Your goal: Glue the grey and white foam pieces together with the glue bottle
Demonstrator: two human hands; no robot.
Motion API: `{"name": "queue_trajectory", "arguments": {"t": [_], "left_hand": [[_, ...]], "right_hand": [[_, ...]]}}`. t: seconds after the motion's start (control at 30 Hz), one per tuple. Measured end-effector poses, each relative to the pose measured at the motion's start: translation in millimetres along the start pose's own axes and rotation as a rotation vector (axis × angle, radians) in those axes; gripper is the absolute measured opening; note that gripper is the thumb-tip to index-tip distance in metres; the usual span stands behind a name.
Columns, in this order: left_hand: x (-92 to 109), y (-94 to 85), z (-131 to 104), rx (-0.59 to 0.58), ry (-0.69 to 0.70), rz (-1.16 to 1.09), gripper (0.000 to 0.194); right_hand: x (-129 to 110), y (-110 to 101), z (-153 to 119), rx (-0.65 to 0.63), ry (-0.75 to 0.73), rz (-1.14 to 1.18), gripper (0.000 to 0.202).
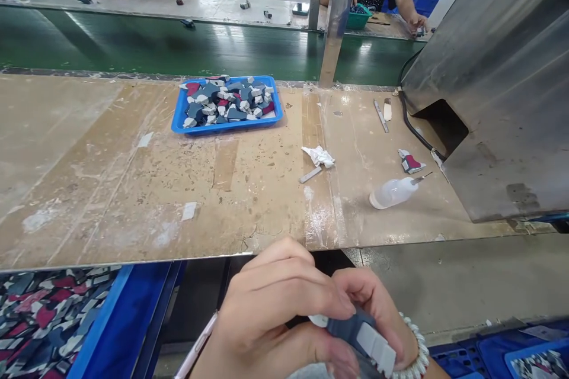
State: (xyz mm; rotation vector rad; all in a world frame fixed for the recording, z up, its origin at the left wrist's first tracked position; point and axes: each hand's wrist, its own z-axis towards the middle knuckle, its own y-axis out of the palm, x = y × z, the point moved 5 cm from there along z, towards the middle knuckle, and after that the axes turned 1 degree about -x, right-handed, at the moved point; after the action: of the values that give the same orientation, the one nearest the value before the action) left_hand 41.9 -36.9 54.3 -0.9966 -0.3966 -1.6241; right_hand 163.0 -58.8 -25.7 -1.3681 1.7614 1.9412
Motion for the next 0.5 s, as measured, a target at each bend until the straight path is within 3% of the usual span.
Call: {"name": "queue_trajectory", "arguments": {"t": [0.3,0.5], "left_hand": [[6.1,0.0,-6.2,0.046,-0.064,-0.002,0.023],[9.1,12.2,-8.6,-0.141,0.03,-0.103,0.016]], "right_hand": [[-6.2,6.0,-4.8,-0.034,-0.134,-0.156,0.054],[-4.1,2.4,-7.4,0.039,-0.222,-0.402,0.043]]}}
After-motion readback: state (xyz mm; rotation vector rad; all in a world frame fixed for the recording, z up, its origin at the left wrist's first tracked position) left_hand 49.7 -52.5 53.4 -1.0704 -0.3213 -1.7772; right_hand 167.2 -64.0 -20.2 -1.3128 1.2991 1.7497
